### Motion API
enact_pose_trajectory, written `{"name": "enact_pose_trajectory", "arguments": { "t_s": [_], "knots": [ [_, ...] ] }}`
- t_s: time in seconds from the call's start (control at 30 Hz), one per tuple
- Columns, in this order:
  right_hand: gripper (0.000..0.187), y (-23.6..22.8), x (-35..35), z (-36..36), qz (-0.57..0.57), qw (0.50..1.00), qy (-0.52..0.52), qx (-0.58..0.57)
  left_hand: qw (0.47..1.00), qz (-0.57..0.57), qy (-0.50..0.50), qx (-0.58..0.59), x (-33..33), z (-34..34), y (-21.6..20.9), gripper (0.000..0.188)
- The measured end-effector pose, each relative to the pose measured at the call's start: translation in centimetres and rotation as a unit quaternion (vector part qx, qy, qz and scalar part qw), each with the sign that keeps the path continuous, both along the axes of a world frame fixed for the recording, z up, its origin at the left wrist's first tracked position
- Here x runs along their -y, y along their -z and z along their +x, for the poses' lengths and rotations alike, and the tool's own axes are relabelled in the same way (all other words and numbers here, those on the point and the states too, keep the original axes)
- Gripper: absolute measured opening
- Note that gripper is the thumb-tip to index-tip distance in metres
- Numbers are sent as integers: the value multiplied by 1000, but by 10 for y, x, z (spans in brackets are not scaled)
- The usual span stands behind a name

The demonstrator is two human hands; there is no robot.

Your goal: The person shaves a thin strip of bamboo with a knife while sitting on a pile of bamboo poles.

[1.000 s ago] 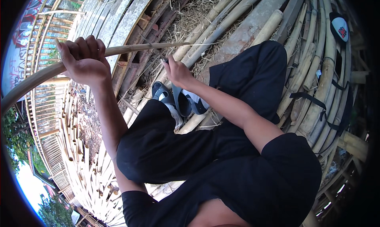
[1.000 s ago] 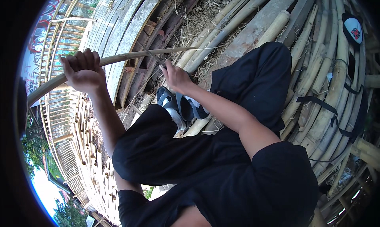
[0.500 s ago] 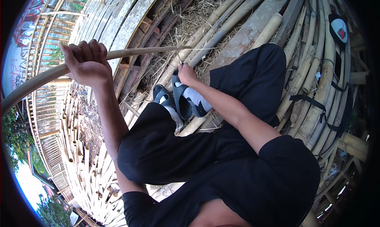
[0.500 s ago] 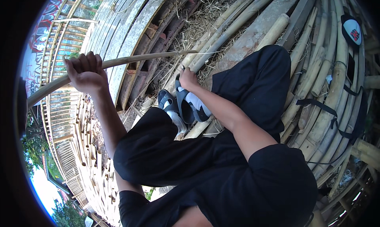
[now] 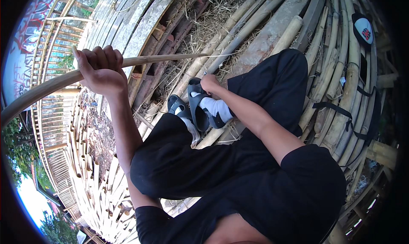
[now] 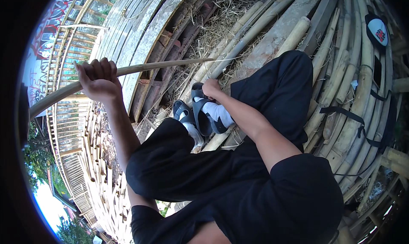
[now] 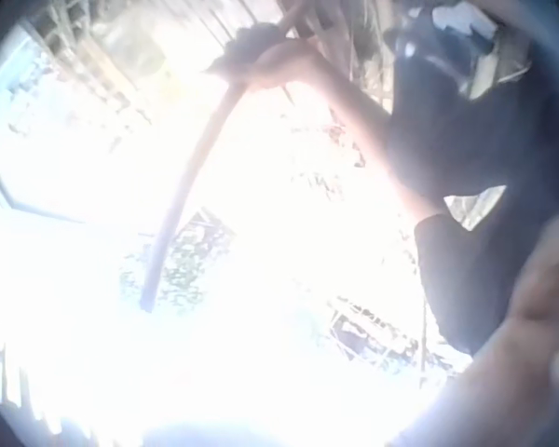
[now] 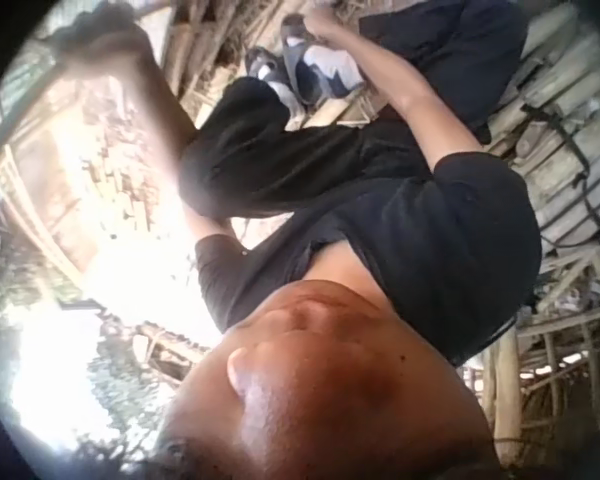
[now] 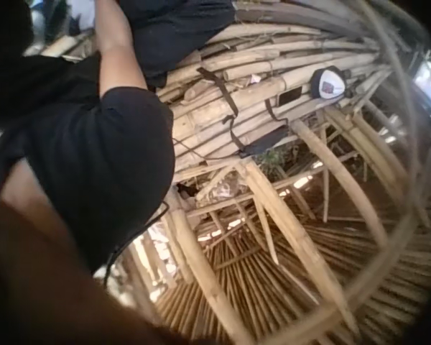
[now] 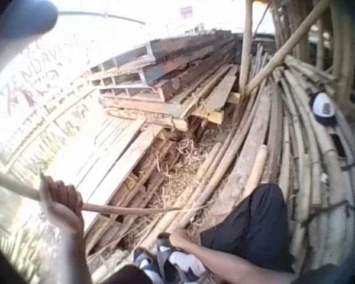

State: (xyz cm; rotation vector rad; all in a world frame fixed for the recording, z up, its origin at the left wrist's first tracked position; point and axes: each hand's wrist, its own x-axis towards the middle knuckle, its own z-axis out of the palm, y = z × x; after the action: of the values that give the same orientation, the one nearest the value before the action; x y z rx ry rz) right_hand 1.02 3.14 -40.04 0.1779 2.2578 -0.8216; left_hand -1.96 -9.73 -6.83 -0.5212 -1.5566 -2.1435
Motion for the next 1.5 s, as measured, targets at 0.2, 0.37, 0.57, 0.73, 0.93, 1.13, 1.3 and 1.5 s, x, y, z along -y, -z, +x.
{"name": "enact_pose_trajectory", "arguments": {
  "t_s": [0.2, 0.37, 0.57, 0.73, 0.93, 1.13, 1.3, 1.5],
  "knots": [
    [39, -80, 8, 31, -164, 934, 185, -257, 1000, -3, 9, 18, 7, 4, -3, 44],
    [44, -76, 4, 32, -176, 921, 206, -280, 998, -16, 66, 8, 0, 2, -3, 44],
    [46, -86, 0, 22, -183, 925, 150, -297, 999, 6, 44, 22, 14, 3, 1, 43],
    [43, -50, 7, 19, -143, 923, 177, -312, 997, -23, 72, 29, -1, 4, -4, 46],
    [47, -2, -16, 27, -85, 951, 197, -222, 995, -23, 90, 17, 3, 4, -3, 45],
    [46, -89, 3, 40, -231, 908, 182, -299, 988, -40, 151, 3, 8, 5, -1, 45],
    [50, -14, -27, 21, -102, 938, 200, -264, 977, -33, 209, 22, 12, 7, 2, 46],
    [45, -122, -8, 33, -251, 906, 142, -311, 973, -31, 226, 29, 14, 7, 1, 46]
  ]
}}
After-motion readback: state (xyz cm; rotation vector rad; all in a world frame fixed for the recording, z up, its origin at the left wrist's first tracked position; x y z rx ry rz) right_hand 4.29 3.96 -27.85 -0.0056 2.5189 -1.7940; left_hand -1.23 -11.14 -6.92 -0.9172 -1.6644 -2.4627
